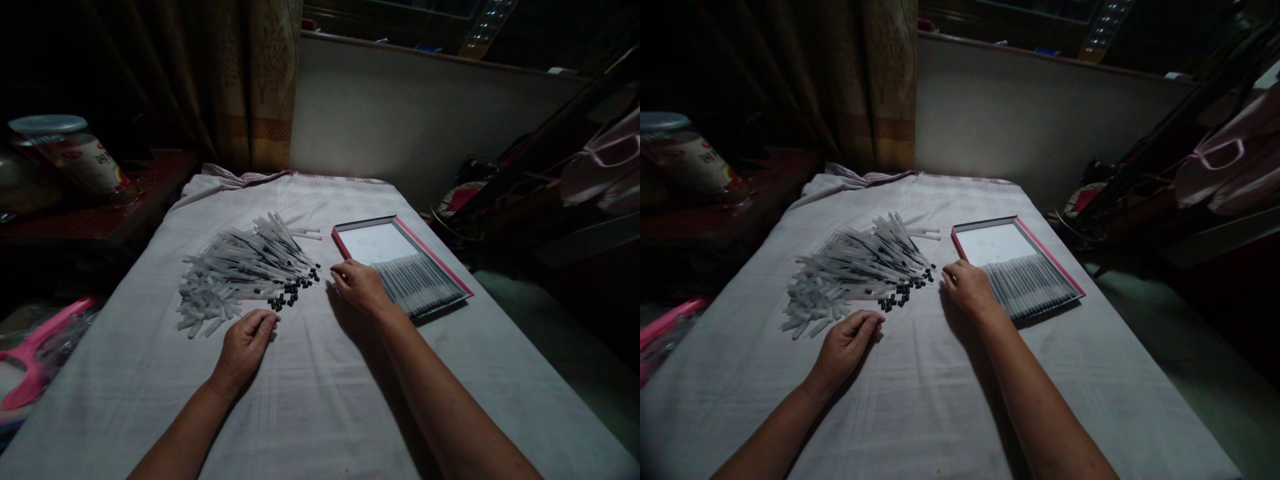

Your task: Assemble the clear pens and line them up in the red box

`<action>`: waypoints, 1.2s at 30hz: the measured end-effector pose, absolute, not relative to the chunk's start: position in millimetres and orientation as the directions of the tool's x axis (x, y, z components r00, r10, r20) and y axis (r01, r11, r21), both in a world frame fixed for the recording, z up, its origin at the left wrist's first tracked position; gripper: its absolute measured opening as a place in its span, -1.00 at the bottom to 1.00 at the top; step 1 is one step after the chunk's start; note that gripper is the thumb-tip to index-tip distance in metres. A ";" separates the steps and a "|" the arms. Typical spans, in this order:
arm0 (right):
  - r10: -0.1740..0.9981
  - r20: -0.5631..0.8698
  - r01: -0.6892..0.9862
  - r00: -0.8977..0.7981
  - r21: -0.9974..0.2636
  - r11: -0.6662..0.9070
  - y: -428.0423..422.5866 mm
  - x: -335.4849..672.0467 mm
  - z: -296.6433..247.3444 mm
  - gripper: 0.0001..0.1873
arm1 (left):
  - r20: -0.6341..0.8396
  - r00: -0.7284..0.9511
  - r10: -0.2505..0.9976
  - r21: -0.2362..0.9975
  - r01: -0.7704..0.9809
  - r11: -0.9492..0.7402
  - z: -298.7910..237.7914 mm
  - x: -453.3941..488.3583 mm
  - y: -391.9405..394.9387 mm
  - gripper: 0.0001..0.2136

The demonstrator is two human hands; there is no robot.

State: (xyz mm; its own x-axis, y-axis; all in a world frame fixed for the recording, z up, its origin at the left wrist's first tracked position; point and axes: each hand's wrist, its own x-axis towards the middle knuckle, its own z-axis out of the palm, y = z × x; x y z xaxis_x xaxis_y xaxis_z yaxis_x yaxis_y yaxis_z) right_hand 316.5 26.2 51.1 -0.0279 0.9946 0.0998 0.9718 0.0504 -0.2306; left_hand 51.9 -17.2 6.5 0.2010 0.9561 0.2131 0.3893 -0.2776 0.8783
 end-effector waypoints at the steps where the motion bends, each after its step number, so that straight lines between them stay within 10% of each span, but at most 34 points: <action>1: 0.995 0.085 0.967 -0.055 -0.245 0.075 30.0 305.4 48.9 -0.72 | 0.204 0.198 0.959 0.884 0.384 -0.267 7.3 51.3 -17.2 -0.73; 25: 0.993 0.001 0.980 -0.120 -0.163 0.119 84.5 203.8 42.3 -0.71 | 0.158 0.213 0.964 0.909 0.349 -0.227 8.4 51.3 -17.6 -0.67; 36: 0.977 0.122 0.845 0.175 -0.529 -0.085 52.6 240.9 34.9 -0.74 | 0.158 0.205 0.966 0.903 0.367 -0.226 10.3 51.2 -17.3 -0.66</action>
